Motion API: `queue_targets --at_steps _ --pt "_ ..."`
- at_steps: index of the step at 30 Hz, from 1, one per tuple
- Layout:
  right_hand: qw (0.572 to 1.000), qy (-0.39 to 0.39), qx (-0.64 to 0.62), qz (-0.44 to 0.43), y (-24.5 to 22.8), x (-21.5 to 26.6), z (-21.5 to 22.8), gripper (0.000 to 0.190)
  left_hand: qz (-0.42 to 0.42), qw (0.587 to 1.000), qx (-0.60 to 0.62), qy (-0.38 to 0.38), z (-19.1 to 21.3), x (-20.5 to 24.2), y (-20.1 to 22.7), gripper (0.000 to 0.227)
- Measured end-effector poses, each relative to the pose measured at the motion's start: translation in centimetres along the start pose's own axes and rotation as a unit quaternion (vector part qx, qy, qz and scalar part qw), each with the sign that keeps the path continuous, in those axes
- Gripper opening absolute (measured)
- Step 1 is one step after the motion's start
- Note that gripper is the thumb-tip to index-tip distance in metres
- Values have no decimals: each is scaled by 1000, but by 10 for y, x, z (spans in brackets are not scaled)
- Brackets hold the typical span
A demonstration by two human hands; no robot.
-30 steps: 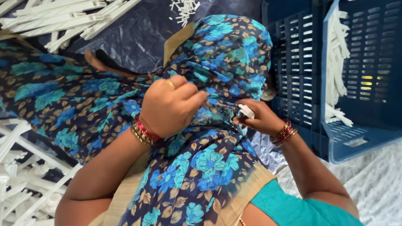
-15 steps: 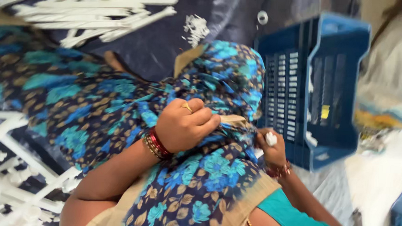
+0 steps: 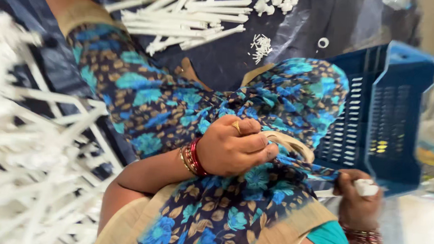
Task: The person sits on a tarp and repeatedly picks up white plastic rods and small white plastic caps. They insert the caps onto the ends of the rods by hand and place the assembled pieces into a nearby blue crate.
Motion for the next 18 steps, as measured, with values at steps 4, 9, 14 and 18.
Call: queue_targets --at_steps 4,9,14,18 --pt "992 57 -112 11 -19 12 14 3 -9 995 89 -46 1 -24 3 17" --pt "983 41 -166 69 -85 -18 18 6 56 954 240 -171 -28 -38 -5 17" --pt "986 -15 47 158 -196 -80 -16 9 84 956 259 -109 -17 -28 -18 21" --pt "946 -83 192 247 -272 -122 -87 12 259 959 113 14 15 5 -53 9"
Point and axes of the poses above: each hand's wrist, its own x-axis away from the middle knuckle, its own z-axis out of the back of the hand, y = z × x, the point moved 7 cm from there along -x, towards the middle knuckle, and after that the axes turned 2 degrees about x, right-handed, at the moved point
